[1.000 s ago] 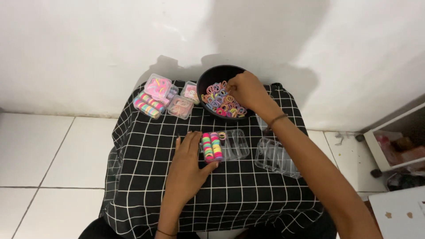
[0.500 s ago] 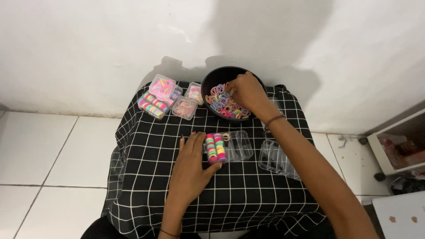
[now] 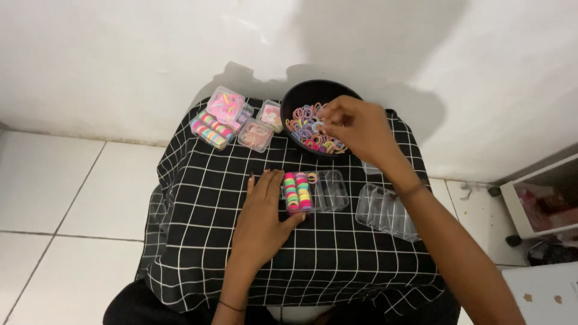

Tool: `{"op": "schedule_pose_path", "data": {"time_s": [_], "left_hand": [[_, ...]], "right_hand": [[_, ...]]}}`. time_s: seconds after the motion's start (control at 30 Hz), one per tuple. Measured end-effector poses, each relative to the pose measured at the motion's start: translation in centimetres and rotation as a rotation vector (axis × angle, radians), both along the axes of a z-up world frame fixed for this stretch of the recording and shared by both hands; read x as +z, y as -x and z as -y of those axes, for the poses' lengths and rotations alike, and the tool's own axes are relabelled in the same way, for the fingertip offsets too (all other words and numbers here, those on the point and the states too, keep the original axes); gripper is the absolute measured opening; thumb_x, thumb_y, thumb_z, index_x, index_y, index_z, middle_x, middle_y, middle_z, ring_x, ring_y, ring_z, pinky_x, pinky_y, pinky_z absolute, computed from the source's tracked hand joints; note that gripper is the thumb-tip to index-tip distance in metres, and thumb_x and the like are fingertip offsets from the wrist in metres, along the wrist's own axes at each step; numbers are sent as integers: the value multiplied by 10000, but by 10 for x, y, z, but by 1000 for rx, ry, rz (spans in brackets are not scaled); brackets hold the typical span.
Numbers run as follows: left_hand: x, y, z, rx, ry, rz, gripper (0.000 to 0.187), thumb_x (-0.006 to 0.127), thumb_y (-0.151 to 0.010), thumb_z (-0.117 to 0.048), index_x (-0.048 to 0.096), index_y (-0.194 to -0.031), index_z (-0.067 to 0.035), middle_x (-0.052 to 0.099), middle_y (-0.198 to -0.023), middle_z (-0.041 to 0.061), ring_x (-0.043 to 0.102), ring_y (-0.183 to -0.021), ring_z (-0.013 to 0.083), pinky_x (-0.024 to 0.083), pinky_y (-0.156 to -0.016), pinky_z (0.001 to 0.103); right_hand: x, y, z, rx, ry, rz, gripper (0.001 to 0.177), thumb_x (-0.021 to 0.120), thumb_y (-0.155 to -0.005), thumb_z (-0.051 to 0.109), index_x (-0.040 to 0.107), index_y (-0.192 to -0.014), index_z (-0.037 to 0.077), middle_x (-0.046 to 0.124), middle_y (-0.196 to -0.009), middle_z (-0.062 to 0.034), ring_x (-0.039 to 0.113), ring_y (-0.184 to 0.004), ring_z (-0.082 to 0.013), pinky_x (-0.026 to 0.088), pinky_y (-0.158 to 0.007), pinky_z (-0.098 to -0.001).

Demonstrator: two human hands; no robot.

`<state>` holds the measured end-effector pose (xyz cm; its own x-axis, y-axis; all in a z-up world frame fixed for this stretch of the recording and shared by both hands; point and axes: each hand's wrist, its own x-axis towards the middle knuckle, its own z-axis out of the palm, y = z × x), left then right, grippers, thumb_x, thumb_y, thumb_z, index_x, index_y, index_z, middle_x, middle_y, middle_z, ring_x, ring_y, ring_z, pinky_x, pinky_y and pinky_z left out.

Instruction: Sorting small colorful rubber bands from a bowl into a plastic organizer

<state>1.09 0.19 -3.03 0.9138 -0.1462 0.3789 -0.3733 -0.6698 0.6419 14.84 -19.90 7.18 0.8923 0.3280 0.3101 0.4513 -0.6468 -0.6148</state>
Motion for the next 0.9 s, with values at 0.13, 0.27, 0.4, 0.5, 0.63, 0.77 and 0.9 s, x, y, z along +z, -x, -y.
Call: {"op": "schedule_pose_path", "data": {"time_s": [0.13,0.27,0.4,0.5,0.63,0.77,0.9], "left_hand": [[26,9,0,-5,59,-145,879,872,-745,-224,431,-1438,88,458,-1458,279,351,-1441,455,100,-1240,541],[27,10,0,-3,49,-151,880,869,-749,-232,426,-1441,84,462,-1460,275,355,-1444,444,96,-1242,539],[30,11,0,-10,57,-141,862,862,-752,-201,431,-1433,102,473,-1441,295,368,-1430,464,101,-1238,545],[26,10,0,-8,58,-125,887,870,-743,-214,422,-1441,99,465,-1453,292,349,-1440,467,95,-1236,549],[30,10,0,-10,67,-150,872,864,-750,-204,425,-1436,108,465,-1451,304,352,-1443,464,87,-1243,537],[29,11,-1,-15,65,-156,877,862,-755,-209,419,-1442,106,460,-1455,302,344,-1446,465,85,-1239,542],[27,10,0,-14,53,-165,888,860,-756,-219,409,-1453,96,452,-1467,294,331,-1455,458,72,-1245,535]], "right_hand": [[0,48,5,10,24,132,194,916,-738,183,736,-803,156,706,-670,-72,676,-643,-216,528,-646,-346],[-19,67,9,221,87,248,117,870,-772,105,796,-857,134,769,-794,-92,716,-762,-295,562,-713,-378],[-48,69,8,283,250,345,88,801,-832,55,782,-908,94,761,-837,-93,711,-825,-307,577,-718,-378],[-65,63,6,264,302,339,104,790,-834,56,785,-919,116,749,-834,-55,704,-861,-275,581,-730,-342],[-59,64,3,216,336,357,92,787,-837,69,783,-922,106,741,-832,-65,701,-873,-285,581,-740,-359],[-56,65,3,170,345,361,68,792,-855,87,796,-921,99,748,-846,-75,708,-918,-306,585,-765,-376],[-59,65,4,193,343,300,56,771,-867,85,791,-919,87,750,-857,-89,702,-912,-318,591,-755,-385]]}}
